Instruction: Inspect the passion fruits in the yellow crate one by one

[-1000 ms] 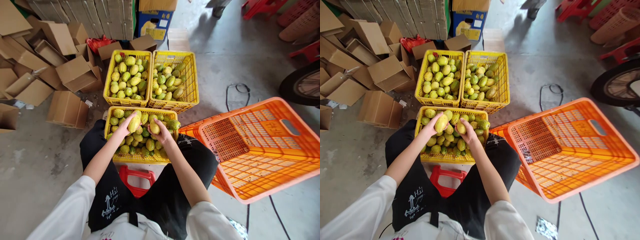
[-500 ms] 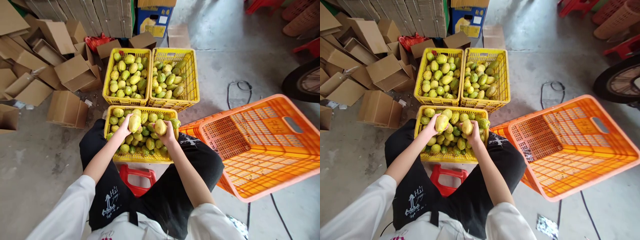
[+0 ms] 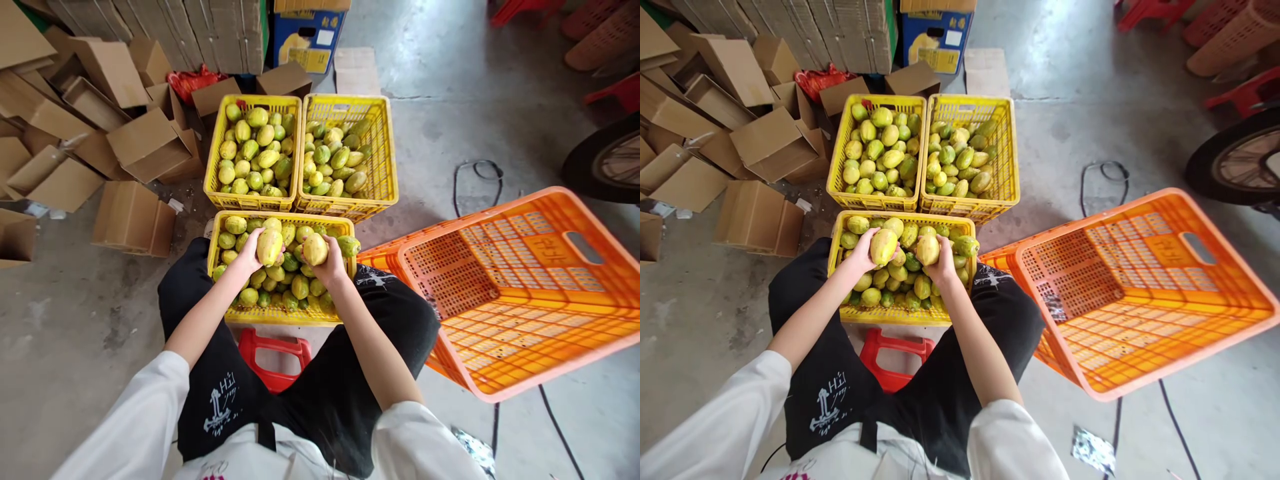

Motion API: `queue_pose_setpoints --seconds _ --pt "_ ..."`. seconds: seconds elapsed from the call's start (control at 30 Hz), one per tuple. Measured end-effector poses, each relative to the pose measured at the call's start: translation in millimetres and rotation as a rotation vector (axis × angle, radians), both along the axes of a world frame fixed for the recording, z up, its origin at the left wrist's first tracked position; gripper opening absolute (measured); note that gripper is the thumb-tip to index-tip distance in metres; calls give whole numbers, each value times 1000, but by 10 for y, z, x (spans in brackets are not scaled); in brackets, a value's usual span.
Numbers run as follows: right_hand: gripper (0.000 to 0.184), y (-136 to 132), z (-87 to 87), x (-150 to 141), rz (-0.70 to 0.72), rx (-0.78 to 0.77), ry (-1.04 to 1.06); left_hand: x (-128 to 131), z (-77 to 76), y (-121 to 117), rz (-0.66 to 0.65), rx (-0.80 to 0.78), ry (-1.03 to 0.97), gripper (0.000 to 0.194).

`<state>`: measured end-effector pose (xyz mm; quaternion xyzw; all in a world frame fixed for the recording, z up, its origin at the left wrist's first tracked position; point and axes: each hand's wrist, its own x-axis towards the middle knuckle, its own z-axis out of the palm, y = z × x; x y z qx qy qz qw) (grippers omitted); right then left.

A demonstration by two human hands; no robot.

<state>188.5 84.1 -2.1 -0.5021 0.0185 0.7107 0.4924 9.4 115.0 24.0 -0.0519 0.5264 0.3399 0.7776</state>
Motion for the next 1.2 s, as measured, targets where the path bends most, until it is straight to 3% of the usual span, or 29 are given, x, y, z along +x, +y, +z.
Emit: queue_pose_setpoints --seconds 0.3,0.43,0.6,0.9,1.2 --pt "23 9 -41 -211 118 25 -193 -31 17 -32 -39 106 88 19" --pt "16 13 -45 -201 154 -25 -131 -12 48 -39 -7 92 111 12" --pt "16 17 13 -152 88 -92 -48 -14 65 -16 43 58 127 16" --pt "20 -20 76 -42 34 -119 70 -6 64 -14 43 -89 -26 32" --pt "11 -86 82 94 1 -166 -10 -23 45 -7 -30 17 65 31"
